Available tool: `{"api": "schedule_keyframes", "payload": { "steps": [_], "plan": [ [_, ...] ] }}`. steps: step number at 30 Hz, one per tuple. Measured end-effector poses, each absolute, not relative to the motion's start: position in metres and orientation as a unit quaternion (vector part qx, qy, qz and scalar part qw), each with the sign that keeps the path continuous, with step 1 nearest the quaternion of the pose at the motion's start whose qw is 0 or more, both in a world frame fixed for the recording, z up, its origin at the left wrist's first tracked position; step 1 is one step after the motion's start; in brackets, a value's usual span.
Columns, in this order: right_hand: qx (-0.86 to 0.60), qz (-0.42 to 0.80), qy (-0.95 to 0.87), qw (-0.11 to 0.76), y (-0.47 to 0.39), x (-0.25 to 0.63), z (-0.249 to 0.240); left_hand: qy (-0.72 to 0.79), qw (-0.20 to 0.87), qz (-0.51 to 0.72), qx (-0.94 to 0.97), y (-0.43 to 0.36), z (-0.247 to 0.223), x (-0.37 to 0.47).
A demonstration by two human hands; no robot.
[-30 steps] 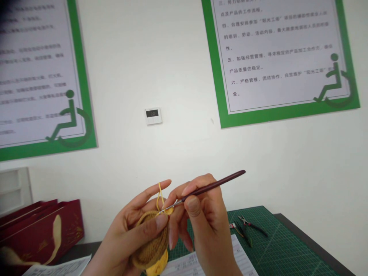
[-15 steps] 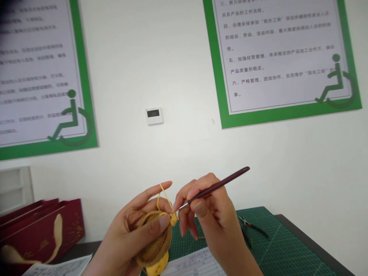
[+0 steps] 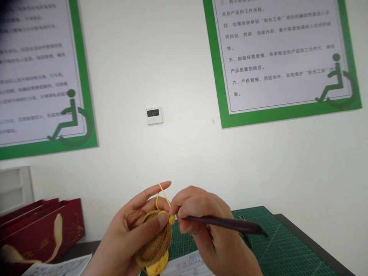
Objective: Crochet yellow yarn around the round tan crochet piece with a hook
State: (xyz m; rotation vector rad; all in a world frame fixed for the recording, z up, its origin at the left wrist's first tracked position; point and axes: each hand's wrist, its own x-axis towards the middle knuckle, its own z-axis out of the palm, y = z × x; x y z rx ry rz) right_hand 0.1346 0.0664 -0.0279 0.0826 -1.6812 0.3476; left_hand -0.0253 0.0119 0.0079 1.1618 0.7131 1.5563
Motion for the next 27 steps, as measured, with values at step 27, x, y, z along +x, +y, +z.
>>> {"api": "schedule_keyframes", "payload": {
  "steps": [27],
  "plan": [
    [0.004,0.077,-0.704,0.706,0.072,0.124,-0.044,0.247,0.596,0.624,0.441,0.01,0.006,-0.022]
  ]
}}
